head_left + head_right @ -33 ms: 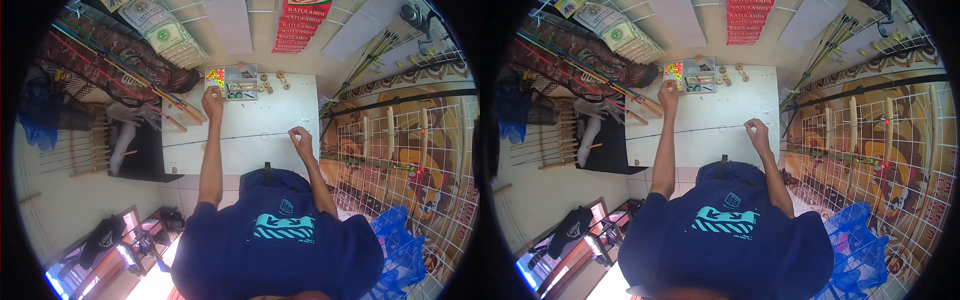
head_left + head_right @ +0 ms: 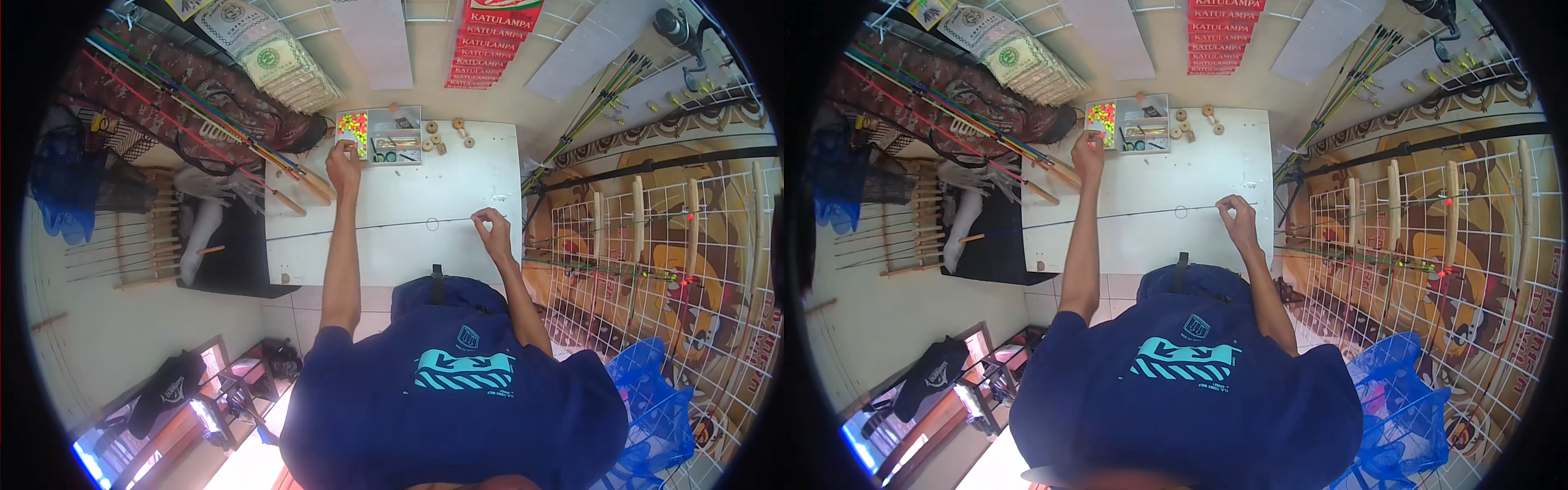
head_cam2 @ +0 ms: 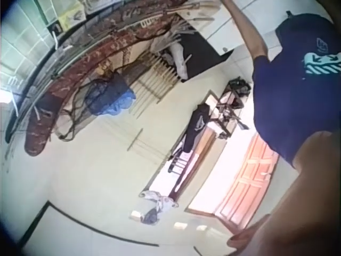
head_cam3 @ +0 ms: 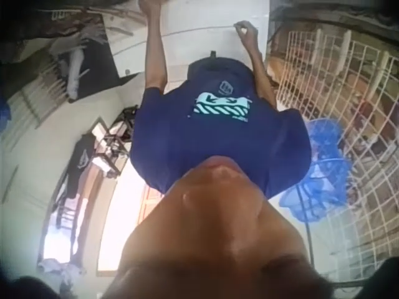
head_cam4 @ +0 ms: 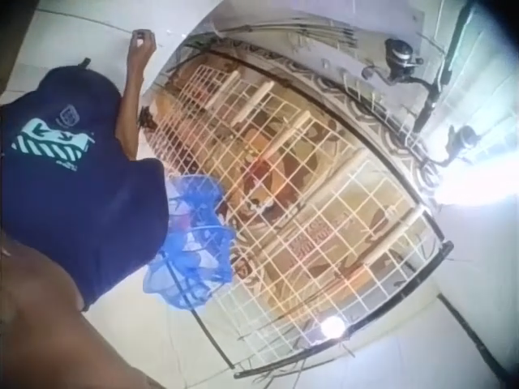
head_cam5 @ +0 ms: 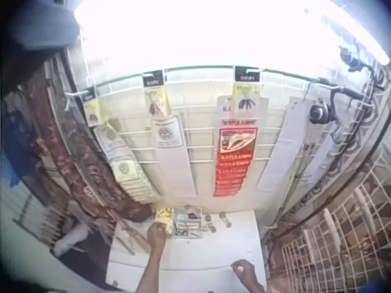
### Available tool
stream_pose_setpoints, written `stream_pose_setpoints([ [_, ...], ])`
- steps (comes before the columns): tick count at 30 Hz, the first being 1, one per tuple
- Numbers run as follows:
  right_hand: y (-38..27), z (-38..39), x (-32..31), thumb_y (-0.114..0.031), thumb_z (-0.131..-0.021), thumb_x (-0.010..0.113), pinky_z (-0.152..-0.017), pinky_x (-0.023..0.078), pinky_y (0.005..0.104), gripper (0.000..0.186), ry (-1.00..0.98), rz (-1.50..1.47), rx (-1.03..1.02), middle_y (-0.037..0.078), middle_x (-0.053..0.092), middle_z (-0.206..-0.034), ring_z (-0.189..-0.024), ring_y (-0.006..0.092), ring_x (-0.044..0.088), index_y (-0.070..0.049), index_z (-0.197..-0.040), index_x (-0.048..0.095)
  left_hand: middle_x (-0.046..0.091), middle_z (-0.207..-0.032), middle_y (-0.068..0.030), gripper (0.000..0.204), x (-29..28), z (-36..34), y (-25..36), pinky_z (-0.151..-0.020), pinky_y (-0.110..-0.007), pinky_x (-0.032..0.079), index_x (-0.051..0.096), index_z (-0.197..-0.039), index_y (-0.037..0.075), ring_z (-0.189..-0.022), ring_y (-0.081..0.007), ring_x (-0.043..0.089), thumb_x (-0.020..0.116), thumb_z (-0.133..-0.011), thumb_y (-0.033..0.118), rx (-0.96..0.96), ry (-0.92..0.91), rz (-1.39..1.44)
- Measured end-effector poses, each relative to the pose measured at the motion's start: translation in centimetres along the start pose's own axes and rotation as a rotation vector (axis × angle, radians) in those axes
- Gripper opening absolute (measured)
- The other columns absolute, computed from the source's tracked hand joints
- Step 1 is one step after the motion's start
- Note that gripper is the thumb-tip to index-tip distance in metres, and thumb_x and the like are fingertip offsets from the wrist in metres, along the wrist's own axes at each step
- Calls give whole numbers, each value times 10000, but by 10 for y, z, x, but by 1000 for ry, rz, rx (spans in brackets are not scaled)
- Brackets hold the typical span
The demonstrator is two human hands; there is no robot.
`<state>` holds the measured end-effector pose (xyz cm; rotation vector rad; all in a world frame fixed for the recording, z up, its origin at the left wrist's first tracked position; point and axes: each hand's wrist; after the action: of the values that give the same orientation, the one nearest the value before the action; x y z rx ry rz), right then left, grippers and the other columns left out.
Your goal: Repairing a fishing rod by attaching a guide and applying thread.
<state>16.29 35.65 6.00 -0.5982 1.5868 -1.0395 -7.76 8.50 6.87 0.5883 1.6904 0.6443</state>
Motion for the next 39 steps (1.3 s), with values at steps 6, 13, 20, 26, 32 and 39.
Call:
stream_pose_setpoints([
  [6,1,-7,0,-53,-850,668,-686,500,309,81,-13,-43,-41,117,668,-859,-732,200,630,10,-899,655,721,-925,-102,182,6,-23,-37,-779,-426,535,732,-933,158,-903,-309,684,720,-767,231,-121,-269,-224],
  [13,5,-4,-6,-64,-851,669,-646,484,312,86,18,-39,-39,103,668,-857,-680,187,590,5,-899,655,725,-911,-86,202,23,-28,-27,-786,-412,541,731,-912,144,-888,-290,690,747,-739,247,-149,-254,-193],
  [20,-2,2,-12,-70,-850,671,-650,488,317,91,41,-39,-52,111,674,-850,-692,204,613,5,-901,657,723,-933,-85,184,36,-45,-41,-790,-431,545,729,-856,167,-912,-301,686,787,-692,229,-245,-274,-292],
  [26,-3,6,-13,-72,-842,674,-693,481,341,82,74,-61,-80,106,668,-825,-719,223,617,-6,-888,659,717,-931,-134,110,44,-40,-41,-825,-440,544,744,-828,161,-913,-335,680,743,-721,186,-291,-219,-275],
  [32,-5,14,-14,-123,-836,686,-810,405,363,68,88,111,-147,50,675,-853,-857,224,598,-67,-873,672,707,-955,-121,156,36,3,-47,-666,-340,521,690,-1002,71,-705,-221,643,663,-851,101,-107,216,217],
  [39,-1,22,-16,-156,-839,690,-875,362,385,61,198,121,-113,15,683,-903,-963,229,567,-106,-872,677,591,-975,-21,218,41,115,36,-560,-215,399,580,-1152,42,-654,-78,478,609,-943,97,-617,-224,1400],
])
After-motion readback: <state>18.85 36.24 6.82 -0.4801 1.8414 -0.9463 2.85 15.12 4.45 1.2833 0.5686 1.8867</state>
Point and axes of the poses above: each hand's wrist, its own z-axis away from the middle knuckle, its own x-axis out of the palm, y = z × x
